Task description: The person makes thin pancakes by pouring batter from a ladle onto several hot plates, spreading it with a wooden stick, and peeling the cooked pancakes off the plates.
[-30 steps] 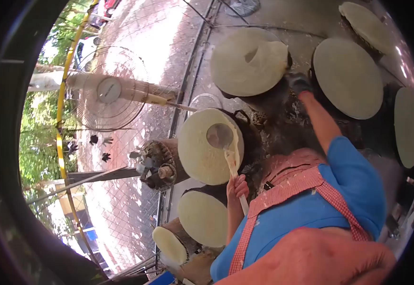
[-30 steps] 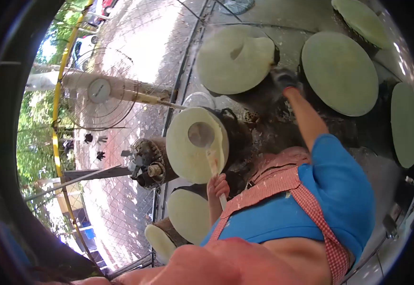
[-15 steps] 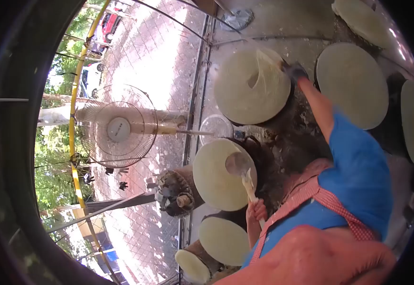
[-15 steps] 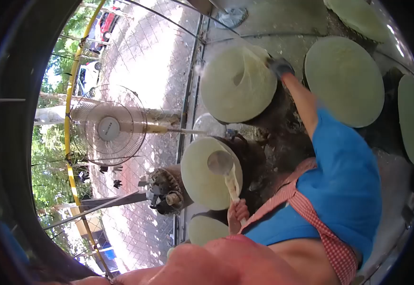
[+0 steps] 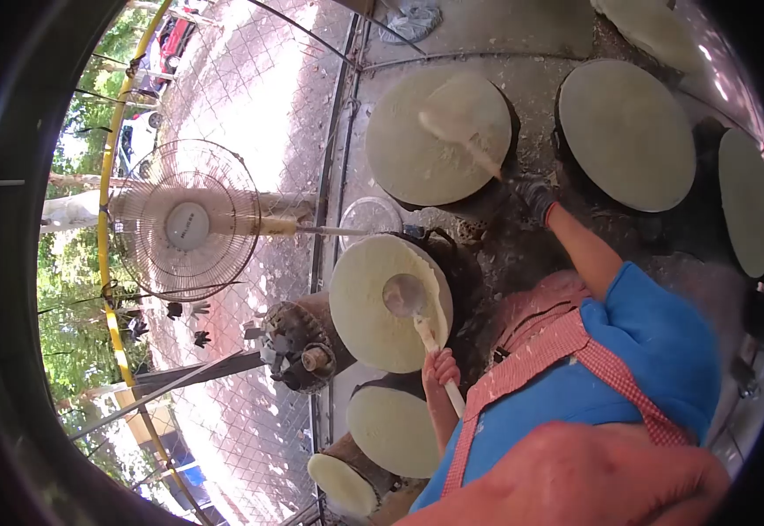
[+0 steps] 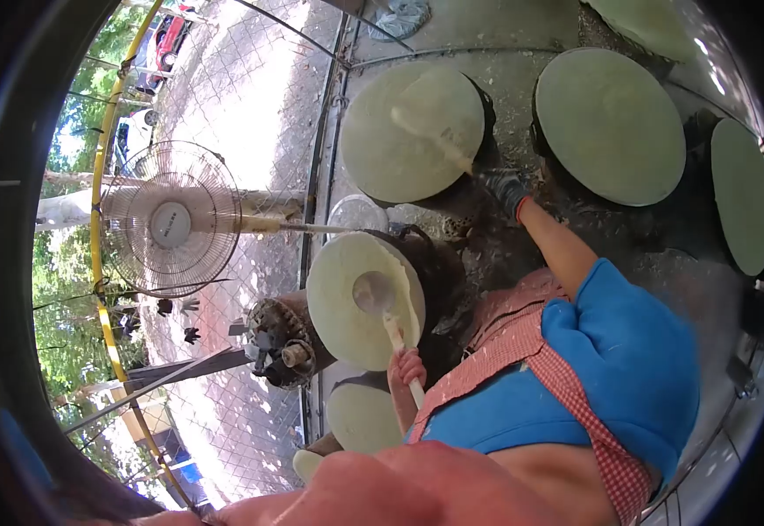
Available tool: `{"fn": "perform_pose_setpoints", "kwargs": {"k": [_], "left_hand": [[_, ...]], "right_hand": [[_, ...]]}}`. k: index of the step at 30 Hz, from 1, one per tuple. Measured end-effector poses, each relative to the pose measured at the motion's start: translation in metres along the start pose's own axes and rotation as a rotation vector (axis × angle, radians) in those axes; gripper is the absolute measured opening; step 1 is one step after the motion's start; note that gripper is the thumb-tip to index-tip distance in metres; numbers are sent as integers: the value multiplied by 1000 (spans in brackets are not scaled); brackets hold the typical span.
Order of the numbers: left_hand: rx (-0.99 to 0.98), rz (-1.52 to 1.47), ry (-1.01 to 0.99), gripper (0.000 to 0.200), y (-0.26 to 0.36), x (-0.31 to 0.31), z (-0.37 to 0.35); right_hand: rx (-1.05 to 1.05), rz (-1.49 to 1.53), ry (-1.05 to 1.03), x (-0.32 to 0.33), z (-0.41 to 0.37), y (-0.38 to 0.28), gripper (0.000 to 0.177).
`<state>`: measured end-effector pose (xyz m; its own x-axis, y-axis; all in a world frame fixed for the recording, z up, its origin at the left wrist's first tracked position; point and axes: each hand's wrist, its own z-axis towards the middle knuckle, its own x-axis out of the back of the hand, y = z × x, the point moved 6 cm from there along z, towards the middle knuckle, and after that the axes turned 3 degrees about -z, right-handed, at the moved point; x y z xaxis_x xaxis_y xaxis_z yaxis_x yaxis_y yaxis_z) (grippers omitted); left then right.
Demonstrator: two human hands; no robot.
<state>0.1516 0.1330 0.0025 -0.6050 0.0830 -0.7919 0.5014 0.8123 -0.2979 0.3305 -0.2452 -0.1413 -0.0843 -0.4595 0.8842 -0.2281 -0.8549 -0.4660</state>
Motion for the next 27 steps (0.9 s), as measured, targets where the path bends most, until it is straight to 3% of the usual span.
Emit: {"fn": "perform_pose_setpoints", "kwargs": {"k": [1, 2, 4, 6, 8, 9, 12, 14, 15, 16, 18, 20, 22, 23, 24, 26, 27], "left_hand": [[49, -49, -8, 20, -3, -6, 5], [94, -94, -15, 21, -6, -10, 8], [96, -80, -37, 20, -1, -10, 8], [113, -41, -93, 17, -4, -20, 9], [58, 16, -78, 21, 3, -24, 13], [62, 25, -70, 23, 6, -25, 18], [70, 57, -26, 24, 26, -21, 39], [81, 43, 14, 15, 34, -27, 58], [113, 43, 19, 15, 34, -39, 71], [111, 51, 43, 16, 34, -50, 84], [130, 104, 68, 25, 38, -72, 116], [162, 169, 52, 27, 45, -90, 153], [132, 231, 29, 26, 40, -111, 194], [84, 275, 35, 26, 37, -120, 208], [61, 322, 59, 25, 30, -127, 220], [8, 452, 68, 23, 16, -135, 244], [-20, 535, 54, 22, 8, -137, 257]], "right_hand": [[-56, 271, -73, -20, 0, 8, 37], [-28, 320, -78, -28, -4, 28, 36], [56, 196, -62, 2, 7, 28, 34], [111, 28, -12, 88, 30, 11, 33], [-240, -7, 145, 132, 52, 21, 32], [-243, 1, 154, 133, 63, 16, 32], [-71, -125, 106, 126, 63, -9, 31], [176, -202, -59, 143, 42, -28, 32], [187, -242, 57, 107, 61, 14, 32], [204, -243, 50, 117, 58, 12, 32], [-265, -16, -65, 151, 45, 38, 32], [-213, -202, 10, 117, 36, 40, 30], [76, -267, 202, 106, 19, 24, 22], [124, -234, 150, 124, 12, 16, 18], [130, -235, 147, 136, 6, 15, 18], [-151, -73, 209, 156, -7, 29, 20], [-197, -73, 174, 142, -16, 35, 25]]}}
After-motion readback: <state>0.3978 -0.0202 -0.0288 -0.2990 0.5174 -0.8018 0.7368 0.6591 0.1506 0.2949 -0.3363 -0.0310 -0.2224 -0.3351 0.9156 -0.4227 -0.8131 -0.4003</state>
